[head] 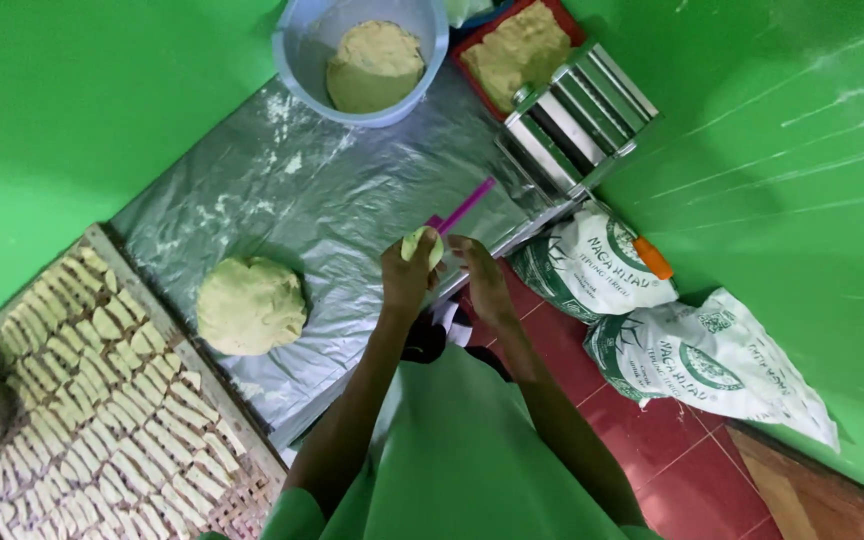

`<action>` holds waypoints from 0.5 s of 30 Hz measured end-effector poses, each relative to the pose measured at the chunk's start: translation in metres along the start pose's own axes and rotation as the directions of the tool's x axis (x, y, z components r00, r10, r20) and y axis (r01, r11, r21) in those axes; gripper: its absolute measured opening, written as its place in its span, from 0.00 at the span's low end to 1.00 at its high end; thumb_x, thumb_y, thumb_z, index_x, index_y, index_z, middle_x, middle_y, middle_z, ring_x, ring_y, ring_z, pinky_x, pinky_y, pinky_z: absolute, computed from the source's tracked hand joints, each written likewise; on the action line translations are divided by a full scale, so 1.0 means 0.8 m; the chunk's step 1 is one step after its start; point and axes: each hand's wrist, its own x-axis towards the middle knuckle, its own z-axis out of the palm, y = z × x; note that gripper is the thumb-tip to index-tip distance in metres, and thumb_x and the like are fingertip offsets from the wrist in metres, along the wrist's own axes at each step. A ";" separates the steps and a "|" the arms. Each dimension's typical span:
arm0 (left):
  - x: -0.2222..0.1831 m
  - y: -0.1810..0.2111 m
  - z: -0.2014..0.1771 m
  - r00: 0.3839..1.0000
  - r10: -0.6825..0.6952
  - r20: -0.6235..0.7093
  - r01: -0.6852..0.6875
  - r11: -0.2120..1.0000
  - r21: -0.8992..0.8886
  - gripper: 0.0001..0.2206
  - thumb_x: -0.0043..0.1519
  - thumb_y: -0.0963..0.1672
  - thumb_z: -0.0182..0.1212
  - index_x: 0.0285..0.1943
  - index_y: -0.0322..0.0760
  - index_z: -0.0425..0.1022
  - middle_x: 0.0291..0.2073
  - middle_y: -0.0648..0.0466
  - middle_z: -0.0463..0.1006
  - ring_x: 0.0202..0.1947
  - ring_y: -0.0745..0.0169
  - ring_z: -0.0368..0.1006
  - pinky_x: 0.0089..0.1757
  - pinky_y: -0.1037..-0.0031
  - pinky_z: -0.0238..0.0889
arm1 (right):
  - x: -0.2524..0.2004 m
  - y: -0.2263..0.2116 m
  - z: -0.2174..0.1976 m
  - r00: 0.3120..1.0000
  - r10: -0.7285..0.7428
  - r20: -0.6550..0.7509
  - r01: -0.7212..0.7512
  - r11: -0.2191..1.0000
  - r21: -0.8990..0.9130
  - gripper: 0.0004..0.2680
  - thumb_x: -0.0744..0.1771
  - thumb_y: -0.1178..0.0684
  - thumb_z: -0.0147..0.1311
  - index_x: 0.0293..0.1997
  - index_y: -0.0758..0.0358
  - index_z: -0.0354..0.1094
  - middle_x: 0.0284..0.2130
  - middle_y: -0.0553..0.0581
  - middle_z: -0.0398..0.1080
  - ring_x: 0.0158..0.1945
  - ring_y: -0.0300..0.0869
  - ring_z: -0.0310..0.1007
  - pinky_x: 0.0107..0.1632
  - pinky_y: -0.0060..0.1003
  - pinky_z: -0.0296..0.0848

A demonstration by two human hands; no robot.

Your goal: Arranging dough pieces on a tray, then flattening and cutting a new batch of dough into strips

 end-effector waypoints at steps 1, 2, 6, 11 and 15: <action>0.009 -0.005 0.004 1.000 0.000 0.013 0.000 1.000 -0.002 0.15 0.64 0.47 0.64 0.28 0.33 0.72 0.14 0.44 0.77 0.07 0.64 0.66 0.12 0.77 0.59 | 0.006 0.003 -0.001 1.000 -0.002 -0.012 0.002 1.000 -0.003 0.23 0.73 0.33 0.33 0.67 0.59 0.64 0.62 0.66 0.66 0.67 0.56 0.65 0.67 0.53 0.62; 0.017 -0.010 0.009 1.000 0.006 0.010 -0.006 0.999 0.036 0.17 0.63 0.49 0.64 0.25 0.35 0.72 0.11 0.47 0.73 0.06 0.65 0.65 0.12 0.77 0.57 | 0.012 0.006 -0.002 1.000 0.017 -0.018 -0.017 1.000 0.015 0.22 0.73 0.34 0.33 0.66 0.59 0.65 0.60 0.66 0.67 0.65 0.56 0.67 0.64 0.51 0.65; 0.057 -0.048 0.023 0.999 -0.014 0.040 0.014 1.000 -0.008 0.20 0.64 0.51 0.63 0.22 0.38 0.71 0.08 0.52 0.69 0.06 0.68 0.62 0.13 0.79 0.54 | 0.031 0.006 -0.009 0.998 0.043 -0.036 -0.040 0.996 0.077 0.21 0.73 0.33 0.37 0.65 0.55 0.67 0.58 0.63 0.70 0.62 0.54 0.70 0.62 0.51 0.69; 0.034 0.005 0.041 0.998 -0.061 0.018 0.059 0.996 0.061 0.20 0.63 0.54 0.63 0.23 0.42 0.74 0.14 0.53 0.71 0.17 0.67 0.65 0.26 0.74 0.61 | 0.042 -0.007 -0.010 0.999 -0.013 -0.039 0.015 0.999 0.051 0.23 0.73 0.33 0.37 0.66 0.62 0.64 0.57 0.69 0.68 0.62 0.59 0.69 0.63 0.55 0.66; 0.050 -0.007 0.034 0.962 -0.253 0.105 0.251 0.968 0.026 0.25 0.63 0.62 0.53 0.32 0.43 0.72 0.20 0.53 0.72 0.19 0.66 0.66 0.25 0.73 0.62 | 0.030 -0.047 0.006 0.994 -0.081 -0.070 0.086 0.993 0.077 0.20 0.73 0.39 0.41 0.65 0.63 0.67 0.56 0.71 0.70 0.61 0.60 0.69 0.62 0.57 0.67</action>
